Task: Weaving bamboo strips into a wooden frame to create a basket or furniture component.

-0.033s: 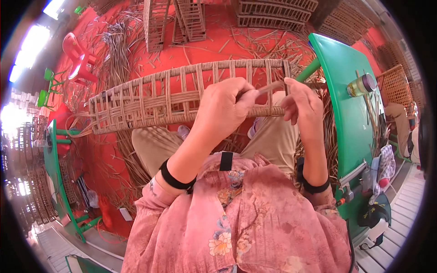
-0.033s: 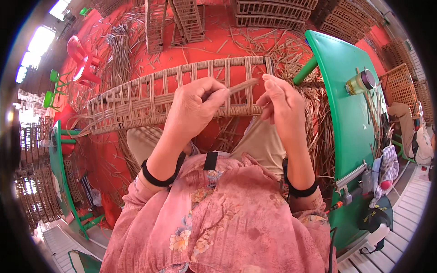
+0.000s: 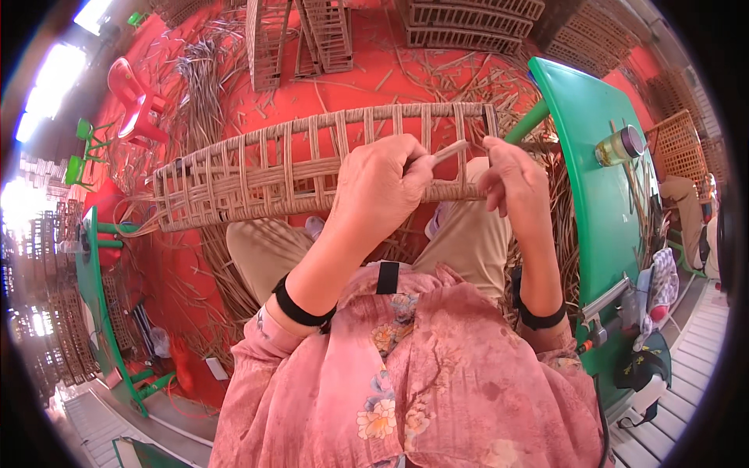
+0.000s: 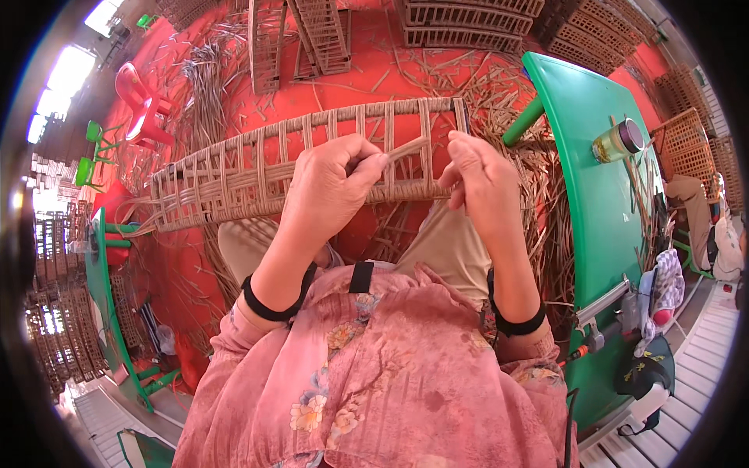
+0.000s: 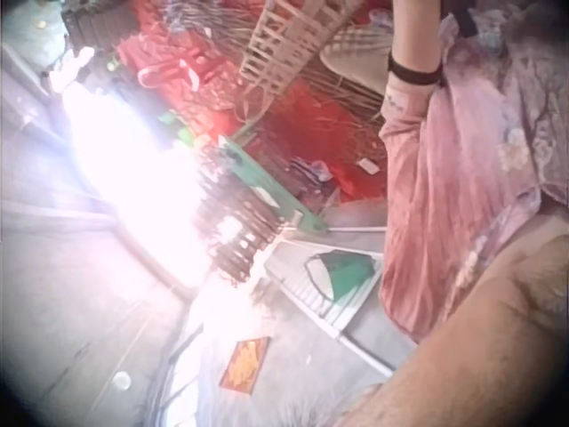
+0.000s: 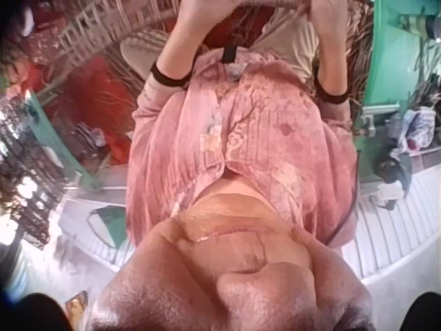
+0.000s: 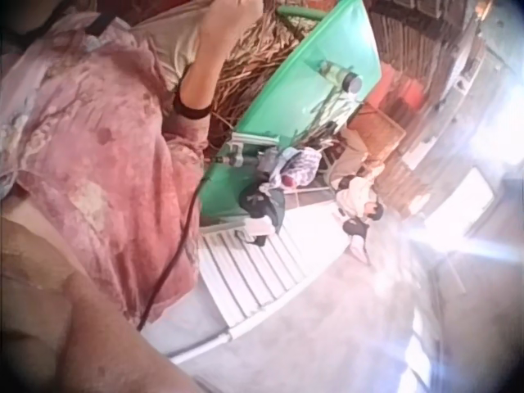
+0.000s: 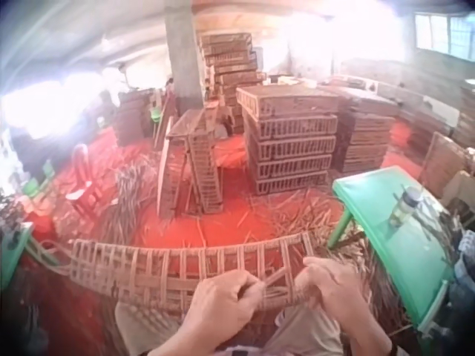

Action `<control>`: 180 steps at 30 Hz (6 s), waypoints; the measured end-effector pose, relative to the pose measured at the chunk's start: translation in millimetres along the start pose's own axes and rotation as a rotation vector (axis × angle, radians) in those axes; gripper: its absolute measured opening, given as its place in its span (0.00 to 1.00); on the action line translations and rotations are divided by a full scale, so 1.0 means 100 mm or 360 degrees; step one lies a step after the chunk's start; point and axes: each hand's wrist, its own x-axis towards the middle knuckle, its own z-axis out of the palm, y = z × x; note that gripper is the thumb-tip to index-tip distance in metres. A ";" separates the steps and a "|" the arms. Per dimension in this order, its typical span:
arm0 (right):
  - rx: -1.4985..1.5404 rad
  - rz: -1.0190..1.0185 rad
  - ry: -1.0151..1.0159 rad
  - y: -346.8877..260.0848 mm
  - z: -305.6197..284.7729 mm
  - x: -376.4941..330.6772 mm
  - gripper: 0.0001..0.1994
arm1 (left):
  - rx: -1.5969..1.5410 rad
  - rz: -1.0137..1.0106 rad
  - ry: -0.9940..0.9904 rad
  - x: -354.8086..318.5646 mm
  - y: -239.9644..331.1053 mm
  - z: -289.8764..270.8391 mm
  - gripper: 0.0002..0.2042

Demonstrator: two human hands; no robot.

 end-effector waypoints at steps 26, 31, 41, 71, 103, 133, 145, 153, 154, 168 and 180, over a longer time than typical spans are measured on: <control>-0.0125 0.0084 0.0017 0.02 0.15 0.21 0.11 | 0.0525 0.0314 0.0098 0.16 -0.34 0.37 0.07; -0.0702 -0.0303 0.0309 0.17 0.09 0.30 0.12 | 0.0506 0.0437 0.0207 0.29 -0.42 0.61 0.03; -0.0730 -0.0415 0.0958 1.17 -2.05 0.99 0.17 | 0.0421 0.0944 0.0743 -0.02 -0.40 0.34 0.13; -0.0150 0.0004 0.1267 1.78 -2.78 1.08 0.17 | 0.1496 0.0052 0.1182 -1.43 -2.06 -2.60 0.11; -0.0016 -0.0017 0.1263 1.73 -2.76 1.10 0.15 | 0.1332 0.0093 0.0954 -1.36 -1.75 -2.05 0.16; 0.0018 -0.0010 0.1267 1.72 -2.76 0.99 0.13 | 0.1284 0.0219 0.0884 -0.97 -1.31 -1.39 0.20; 0.0054 0.0009 0.1238 1.79 -2.72 0.89 0.12 | 0.1394 0.0414 0.1070 -0.68 -1.22 -1.18 0.28; 0.0231 -0.0061 0.1162 1.84 -2.84 1.01 0.13 | 0.1039 0.0215 0.0543 -0.80 -0.96 -1.04 0.17; 0.0232 -0.0057 0.1176 1.82 -2.84 1.03 0.13 | 0.1080 0.0099 0.0421 -0.79 -0.91 -1.07 0.17; 0.0274 -0.0118 0.1213 1.54 -2.61 0.97 0.11 | 0.0884 0.0486 0.0327 -0.48 -0.78 -0.60 0.21; 0.0665 -0.0104 0.1271 1.61 -2.44 0.91 0.10 | 0.1037 0.0572 0.0491 -0.28 -0.71 -0.36 0.32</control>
